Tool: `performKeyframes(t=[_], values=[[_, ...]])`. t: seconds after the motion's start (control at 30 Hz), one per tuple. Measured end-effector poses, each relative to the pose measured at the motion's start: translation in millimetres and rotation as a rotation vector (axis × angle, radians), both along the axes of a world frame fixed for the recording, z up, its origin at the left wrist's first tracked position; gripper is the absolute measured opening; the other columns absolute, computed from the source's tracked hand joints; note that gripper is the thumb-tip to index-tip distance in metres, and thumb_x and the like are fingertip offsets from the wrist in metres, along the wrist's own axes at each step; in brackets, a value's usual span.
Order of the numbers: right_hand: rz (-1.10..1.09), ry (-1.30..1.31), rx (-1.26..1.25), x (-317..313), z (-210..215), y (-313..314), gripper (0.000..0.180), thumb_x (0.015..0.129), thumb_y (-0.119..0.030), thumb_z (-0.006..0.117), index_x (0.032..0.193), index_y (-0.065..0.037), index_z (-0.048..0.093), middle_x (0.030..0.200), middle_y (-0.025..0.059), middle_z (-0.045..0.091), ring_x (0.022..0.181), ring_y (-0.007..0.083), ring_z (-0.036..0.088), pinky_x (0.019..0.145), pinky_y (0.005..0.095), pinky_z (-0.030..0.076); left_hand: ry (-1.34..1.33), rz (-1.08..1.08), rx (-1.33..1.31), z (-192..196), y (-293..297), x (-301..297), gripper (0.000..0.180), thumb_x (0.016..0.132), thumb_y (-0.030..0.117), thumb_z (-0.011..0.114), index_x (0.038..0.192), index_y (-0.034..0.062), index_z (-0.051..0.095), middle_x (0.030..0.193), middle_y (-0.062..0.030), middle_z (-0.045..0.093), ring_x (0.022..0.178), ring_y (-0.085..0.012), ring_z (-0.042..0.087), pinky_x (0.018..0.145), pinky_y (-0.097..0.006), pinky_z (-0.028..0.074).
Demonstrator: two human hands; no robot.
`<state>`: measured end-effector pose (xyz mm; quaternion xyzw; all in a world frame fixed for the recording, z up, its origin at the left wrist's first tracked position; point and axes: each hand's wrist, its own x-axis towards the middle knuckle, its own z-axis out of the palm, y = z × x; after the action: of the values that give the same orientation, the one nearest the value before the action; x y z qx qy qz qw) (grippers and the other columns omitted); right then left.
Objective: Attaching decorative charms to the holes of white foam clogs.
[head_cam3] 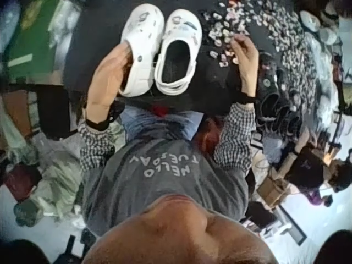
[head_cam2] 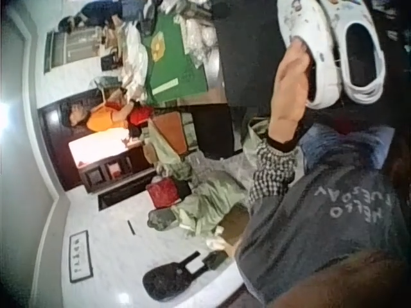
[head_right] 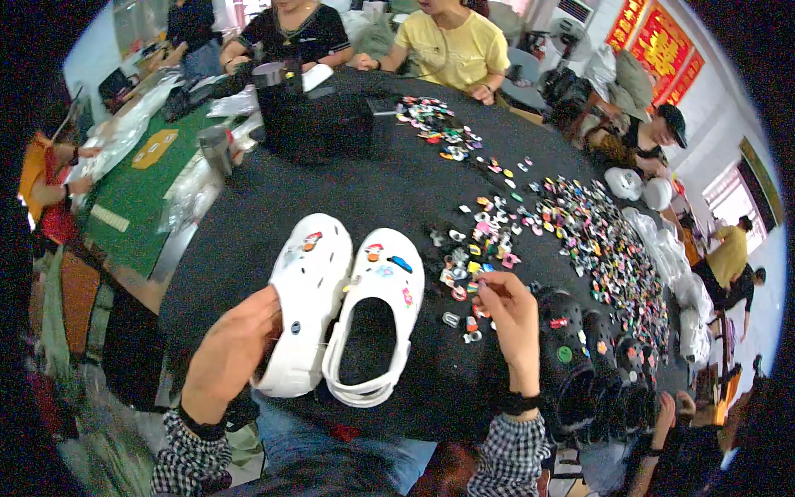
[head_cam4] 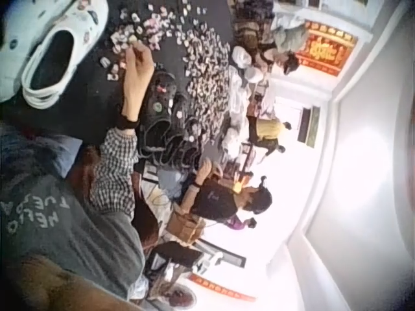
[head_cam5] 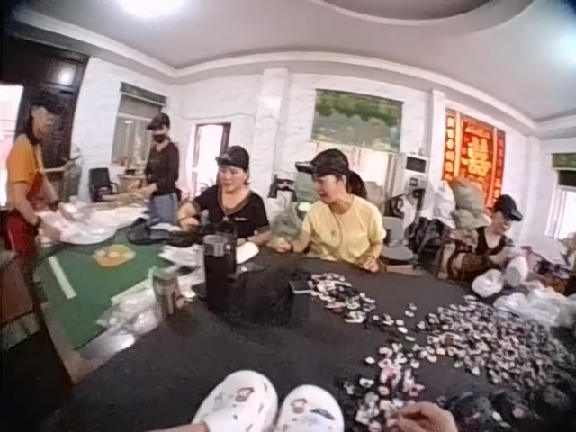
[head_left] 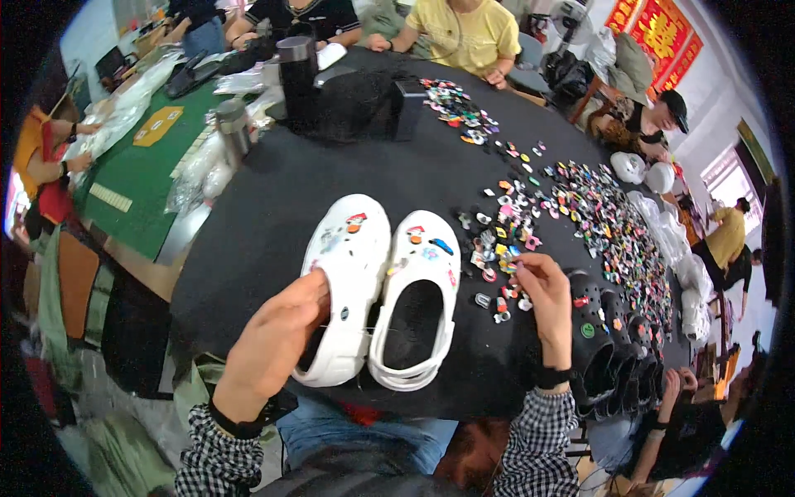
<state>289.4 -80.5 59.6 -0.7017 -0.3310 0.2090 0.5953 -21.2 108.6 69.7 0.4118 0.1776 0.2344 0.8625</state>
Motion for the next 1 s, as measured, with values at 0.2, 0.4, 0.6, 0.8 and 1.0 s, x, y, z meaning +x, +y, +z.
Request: performKeyframes(t=[0.2, 0.4, 0.6, 0.8, 1.0], values=[[0.259, -0.048, 0.032, -44, 59, 19, 0.015, 0.093, 0.003, 0.057, 0.106, 0.000, 0.062, 0.098, 0.0049, 0.062, 0.085, 0.0111, 0.063, 0.074, 0.0243, 0.051, -0.031, -0.043, 0.012, 2, -2, 3, 0.063, 0.095, 0.011, 0.046, 0.147, -0.0150, 0.020, 0.156, -0.0220, 0.027, 0.145, -0.0265, 0.026, 0.119, -0.036, 0.018], [0.590, -0.328, -0.094, -76, 72, 87, 0.020, 0.085, 0.004, 0.065, 0.104, -0.002, 0.066, 0.104, 0.0090, 0.062, 0.095, 0.0185, 0.065, 0.077, 0.0288, 0.057, -0.058, -0.042, -0.060, 1, 1, -4, 0.062, 0.095, 0.007, 0.046, 0.148, -0.0120, 0.022, 0.155, -0.0193, 0.030, 0.144, -0.0254, 0.028, 0.118, -0.036, 0.020], [0.700, -0.506, -0.131, -94, 72, 129, 0.018, 0.084, 0.001, 0.066, 0.102, -0.003, 0.066, 0.096, 0.0110, 0.064, 0.087, 0.0233, 0.066, 0.069, 0.0310, 0.054, -0.024, -0.107, -0.026, -2, 0, -3, 0.065, 0.097, 0.010, 0.050, 0.150, -0.0087, 0.020, 0.156, -0.0159, 0.028, 0.144, -0.0226, 0.027, 0.116, -0.034, 0.021], [0.744, -0.472, -0.208, -90, 70, 150, 0.015, 0.087, -0.001, 0.063, 0.101, -0.005, 0.068, 0.097, 0.0107, 0.062, 0.087, 0.0244, 0.065, 0.071, 0.0324, 0.053, 0.065, -0.151, 0.092, -2, -7, 4, 0.070, 0.098, 0.014, 0.056, 0.152, -0.0070, 0.016, 0.158, -0.0165, 0.023, 0.144, -0.0194, 0.024, 0.115, -0.031, 0.022], [0.744, -0.397, -0.252, -86, 67, 150, 0.014, 0.088, -0.002, 0.062, 0.102, -0.005, 0.067, 0.097, 0.0095, 0.062, 0.088, 0.0215, 0.065, 0.073, 0.0317, 0.053, -0.027, -0.135, -0.006, -10, -7, 1, 0.070, 0.097, 0.012, 0.058, 0.151, -0.0072, 0.018, 0.158, -0.0178, 0.023, 0.145, -0.0201, 0.022, 0.117, -0.031, 0.021]])
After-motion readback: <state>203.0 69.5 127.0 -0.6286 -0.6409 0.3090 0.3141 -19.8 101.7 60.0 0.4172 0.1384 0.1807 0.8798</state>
